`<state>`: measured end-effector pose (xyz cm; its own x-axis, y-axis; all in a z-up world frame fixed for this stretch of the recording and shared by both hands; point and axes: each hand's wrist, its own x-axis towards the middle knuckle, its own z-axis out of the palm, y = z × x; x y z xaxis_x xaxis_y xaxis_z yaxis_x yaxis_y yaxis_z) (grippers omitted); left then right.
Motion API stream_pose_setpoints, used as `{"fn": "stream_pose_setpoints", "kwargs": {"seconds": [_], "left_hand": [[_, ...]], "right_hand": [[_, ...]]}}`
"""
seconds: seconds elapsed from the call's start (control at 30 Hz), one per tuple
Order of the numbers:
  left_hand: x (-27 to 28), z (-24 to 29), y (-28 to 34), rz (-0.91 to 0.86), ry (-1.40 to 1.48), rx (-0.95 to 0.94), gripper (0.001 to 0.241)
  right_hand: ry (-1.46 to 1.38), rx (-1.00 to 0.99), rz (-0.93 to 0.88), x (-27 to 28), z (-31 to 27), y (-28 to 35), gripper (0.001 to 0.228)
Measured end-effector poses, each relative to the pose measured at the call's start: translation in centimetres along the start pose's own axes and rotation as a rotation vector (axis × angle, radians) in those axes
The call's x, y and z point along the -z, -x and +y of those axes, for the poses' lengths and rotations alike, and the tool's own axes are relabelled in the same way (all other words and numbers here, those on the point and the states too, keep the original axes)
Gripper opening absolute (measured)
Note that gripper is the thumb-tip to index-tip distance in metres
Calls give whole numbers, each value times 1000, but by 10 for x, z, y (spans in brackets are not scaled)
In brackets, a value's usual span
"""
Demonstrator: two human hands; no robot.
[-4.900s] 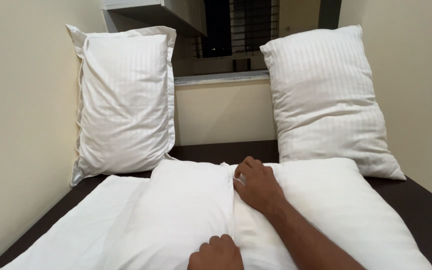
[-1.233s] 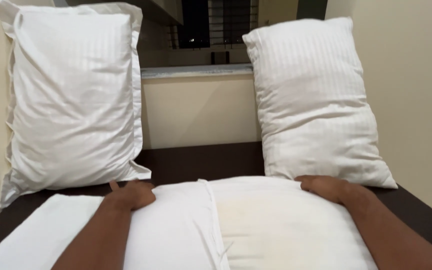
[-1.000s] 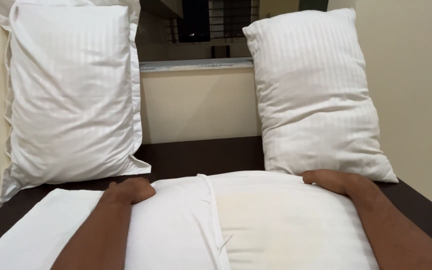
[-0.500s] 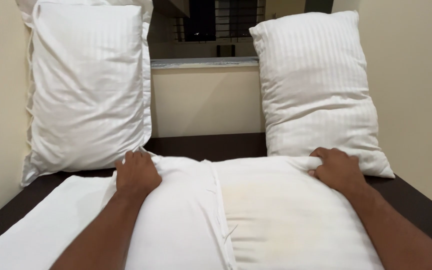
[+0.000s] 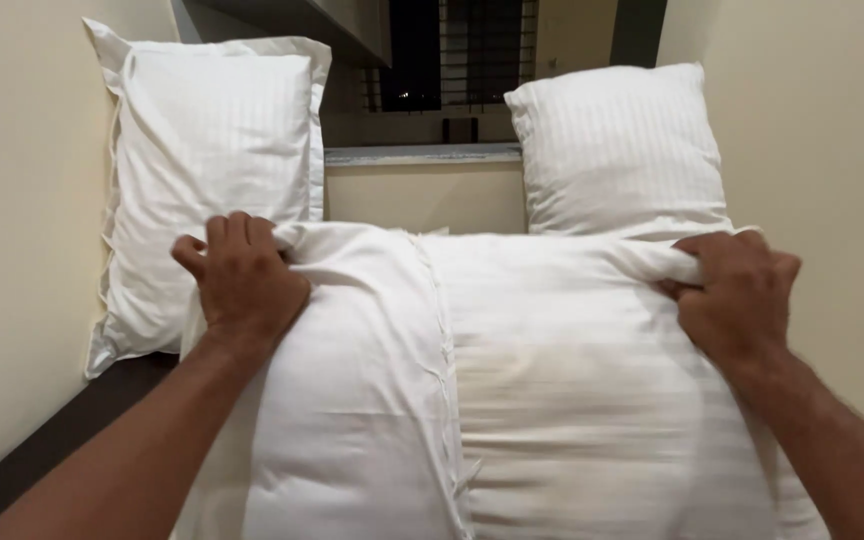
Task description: The person inserts a white pillow into a white pillowcase by hand. They repeatedly pull the case over the pillow, tuck the corners, and smooth the fabric to fit the pillow inside.
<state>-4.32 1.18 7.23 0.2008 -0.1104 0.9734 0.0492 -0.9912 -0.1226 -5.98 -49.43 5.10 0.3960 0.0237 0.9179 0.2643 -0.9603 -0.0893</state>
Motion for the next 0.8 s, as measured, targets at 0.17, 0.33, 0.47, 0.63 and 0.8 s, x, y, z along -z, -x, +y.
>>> {"fn": "stream_pose_setpoints", "kwargs": {"seconds": [0.17, 0.33, 0.47, 0.63, 0.8], "left_hand": [[36, -21, -20, 223, 69, -22, 8], [85, -34, -4, 284, 142, -59, 16], [118, -48, 37, 118, 209, -205, 42], [167, -57, 72, -65, 349, -249, 58], [146, -92, 158, -436, 397, -524, 62]], "right_hand": [[112, 141, 222, 16, 22, -1, 17], [266, 236, 348, 55, 13, 18, 18], [172, 346, 242, 79, 30, 57, 29], [24, 350, 21, 83, 61, 102, 54], [277, 131, -756, 43, 163, 187, 87]]}}
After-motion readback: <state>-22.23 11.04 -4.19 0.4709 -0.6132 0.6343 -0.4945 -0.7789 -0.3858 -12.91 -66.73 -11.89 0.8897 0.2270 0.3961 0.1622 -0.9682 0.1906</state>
